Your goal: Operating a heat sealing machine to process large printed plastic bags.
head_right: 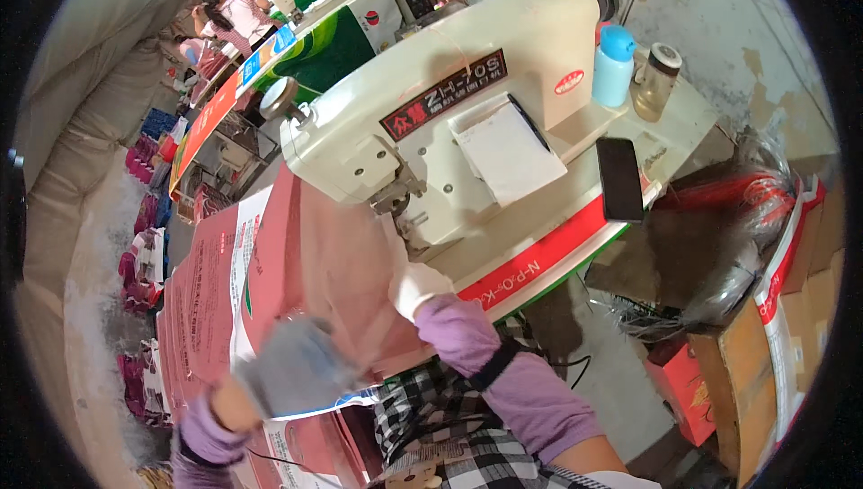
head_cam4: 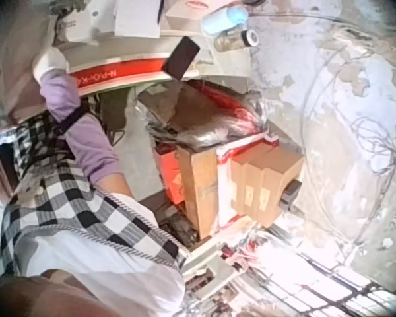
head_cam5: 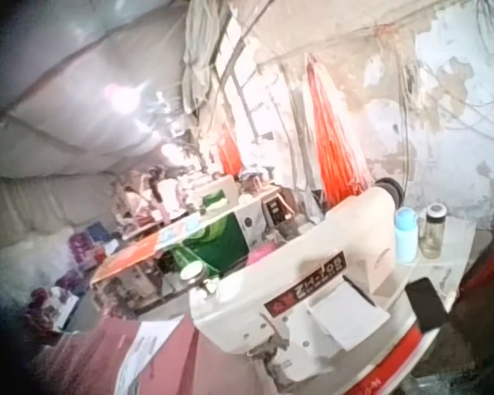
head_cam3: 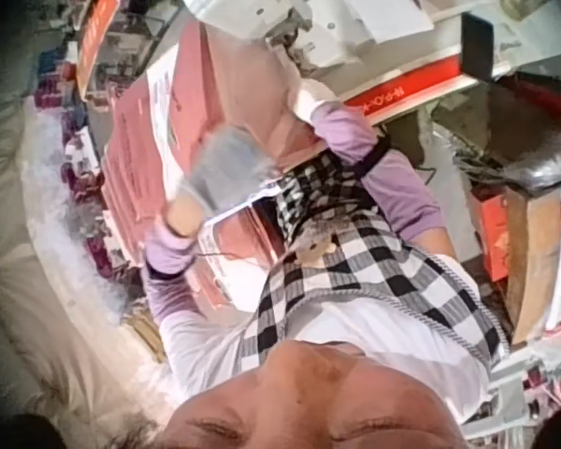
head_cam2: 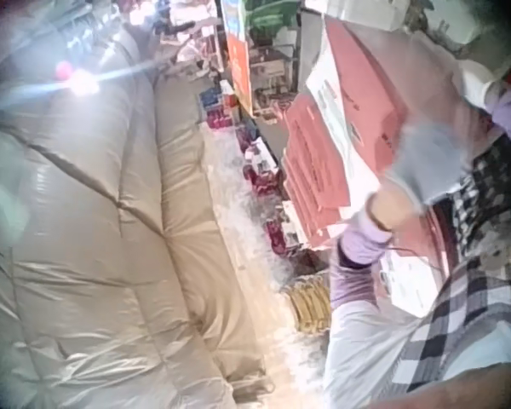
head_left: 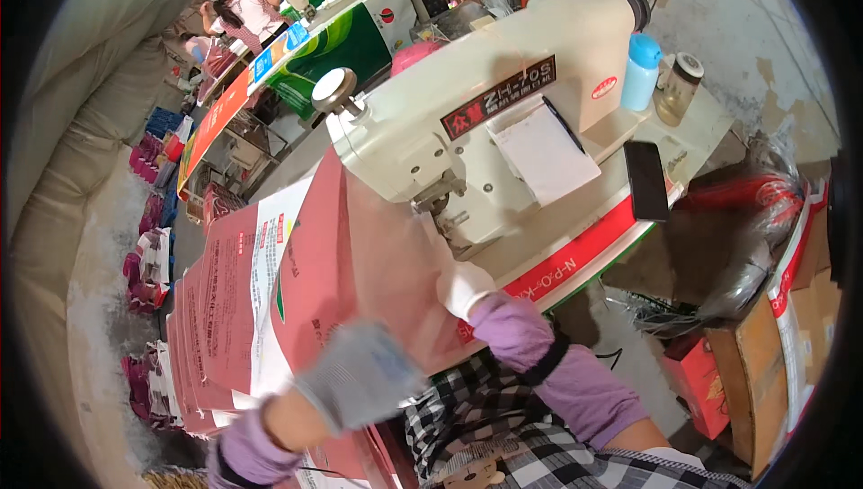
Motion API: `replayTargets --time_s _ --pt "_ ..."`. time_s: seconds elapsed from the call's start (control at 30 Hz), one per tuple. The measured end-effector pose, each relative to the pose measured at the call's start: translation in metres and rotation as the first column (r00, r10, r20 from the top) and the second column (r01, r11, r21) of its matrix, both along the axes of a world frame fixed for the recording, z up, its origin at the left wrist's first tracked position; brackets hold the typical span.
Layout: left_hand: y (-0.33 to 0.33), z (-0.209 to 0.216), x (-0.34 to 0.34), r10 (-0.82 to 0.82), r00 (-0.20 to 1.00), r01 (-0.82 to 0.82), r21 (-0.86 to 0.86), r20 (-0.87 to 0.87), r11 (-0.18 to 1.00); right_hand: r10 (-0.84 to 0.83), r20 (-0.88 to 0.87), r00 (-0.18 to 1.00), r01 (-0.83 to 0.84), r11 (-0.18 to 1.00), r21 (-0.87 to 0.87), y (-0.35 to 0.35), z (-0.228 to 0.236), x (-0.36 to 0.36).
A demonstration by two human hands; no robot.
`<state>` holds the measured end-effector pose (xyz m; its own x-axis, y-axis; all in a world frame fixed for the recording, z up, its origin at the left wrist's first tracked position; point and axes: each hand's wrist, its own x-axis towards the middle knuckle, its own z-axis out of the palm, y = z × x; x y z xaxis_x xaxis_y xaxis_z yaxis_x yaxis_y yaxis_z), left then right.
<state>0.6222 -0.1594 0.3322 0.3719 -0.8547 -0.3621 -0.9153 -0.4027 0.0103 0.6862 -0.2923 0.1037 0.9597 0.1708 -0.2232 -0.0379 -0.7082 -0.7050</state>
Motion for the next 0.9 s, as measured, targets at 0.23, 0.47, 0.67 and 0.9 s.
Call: replayTargets --time_s 0.23,0.47,0.67,0.9 --pt "-0.041 -0.06 -0.057 0.254 0.877 -0.188 0.197 -0.408 0.962 -0.136 -0.075 0.988 0.155 0.826 0.542 -0.005 0.009 -0.084" --pt "0.009 -0.07 -0.047 0.357 -0.453 -0.87 0.492 -0.817 0.022 0.02 -0.335 0.942 0.234 0.675 0.7 -0.015 -0.004 -0.091" --pt "-0.014 -0.064 -0.013 0.264 0.964 -0.224 -0.455 0.025 0.862 0.312 -0.415 0.854 0.211 0.522 0.827 -0.024 0.038 -0.137" --pt "-0.023 -0.078 -0.073 0.426 0.833 -0.438 0.049 -0.352 0.897 0.231 -0.001 0.973 -0.201 0.847 0.492 -0.063 0.057 -0.164"
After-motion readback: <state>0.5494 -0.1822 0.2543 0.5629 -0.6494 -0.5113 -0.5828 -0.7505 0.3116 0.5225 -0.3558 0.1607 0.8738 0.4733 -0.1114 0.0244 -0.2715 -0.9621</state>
